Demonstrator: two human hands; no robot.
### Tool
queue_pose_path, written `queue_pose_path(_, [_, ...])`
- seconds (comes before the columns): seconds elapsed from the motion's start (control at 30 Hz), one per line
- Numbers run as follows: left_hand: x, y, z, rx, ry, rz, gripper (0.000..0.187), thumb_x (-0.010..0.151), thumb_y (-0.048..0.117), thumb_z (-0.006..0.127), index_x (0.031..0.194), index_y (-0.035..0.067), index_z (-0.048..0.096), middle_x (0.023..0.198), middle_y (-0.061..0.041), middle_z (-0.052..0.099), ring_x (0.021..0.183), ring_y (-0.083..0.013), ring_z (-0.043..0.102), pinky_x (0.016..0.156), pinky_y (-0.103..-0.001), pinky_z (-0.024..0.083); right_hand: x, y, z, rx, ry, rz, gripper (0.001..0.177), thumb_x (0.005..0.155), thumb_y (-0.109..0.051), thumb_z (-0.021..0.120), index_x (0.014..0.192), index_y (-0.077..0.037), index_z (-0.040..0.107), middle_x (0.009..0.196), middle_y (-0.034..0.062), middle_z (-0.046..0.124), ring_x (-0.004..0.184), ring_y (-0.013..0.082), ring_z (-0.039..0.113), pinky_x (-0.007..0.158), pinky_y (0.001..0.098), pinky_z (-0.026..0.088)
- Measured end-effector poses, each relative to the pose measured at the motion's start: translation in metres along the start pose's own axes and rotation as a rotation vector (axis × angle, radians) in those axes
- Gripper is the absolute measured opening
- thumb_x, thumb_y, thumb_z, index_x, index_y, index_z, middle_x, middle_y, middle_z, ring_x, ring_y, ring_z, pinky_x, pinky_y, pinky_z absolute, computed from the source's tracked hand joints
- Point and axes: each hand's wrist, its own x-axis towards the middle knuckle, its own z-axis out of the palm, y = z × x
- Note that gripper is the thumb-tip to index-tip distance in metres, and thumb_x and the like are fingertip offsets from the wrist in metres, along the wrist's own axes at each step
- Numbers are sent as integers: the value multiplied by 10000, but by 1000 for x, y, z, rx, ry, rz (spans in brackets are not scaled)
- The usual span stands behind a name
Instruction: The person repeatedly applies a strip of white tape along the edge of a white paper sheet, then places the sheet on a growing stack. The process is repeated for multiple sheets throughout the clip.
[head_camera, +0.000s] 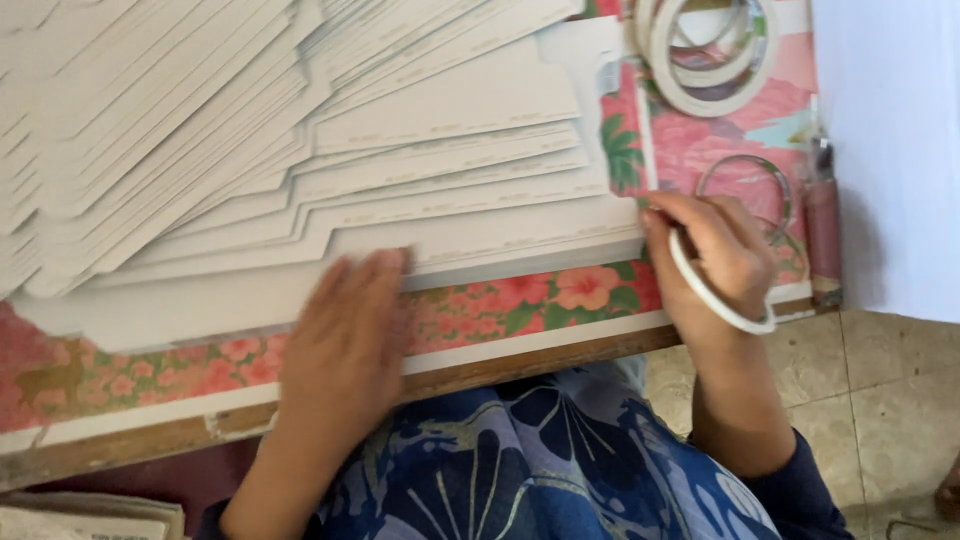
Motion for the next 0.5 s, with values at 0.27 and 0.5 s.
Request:
queue_pose_path(0.27, [80,71,68,-354,-58,187,535,925,13,435,1437,-21,282,1280,-214,615,1230,-310,591,1115,-442,416,2,1,-4,-23,-112,69,35,926,32,626,917,42,593,856,161,574,753,303,548,706,384,441])
queue_pose_path(0.5, [77,35,-13,49,135,163,480,1016,-8,633,1425,119,416,1071,-50,633,935,-225,618,868,-388,535,16,-21,0,244,331,115,296,1073,-84,509,1305,40,371,1038,214,462,828,257,522,699,331,446])
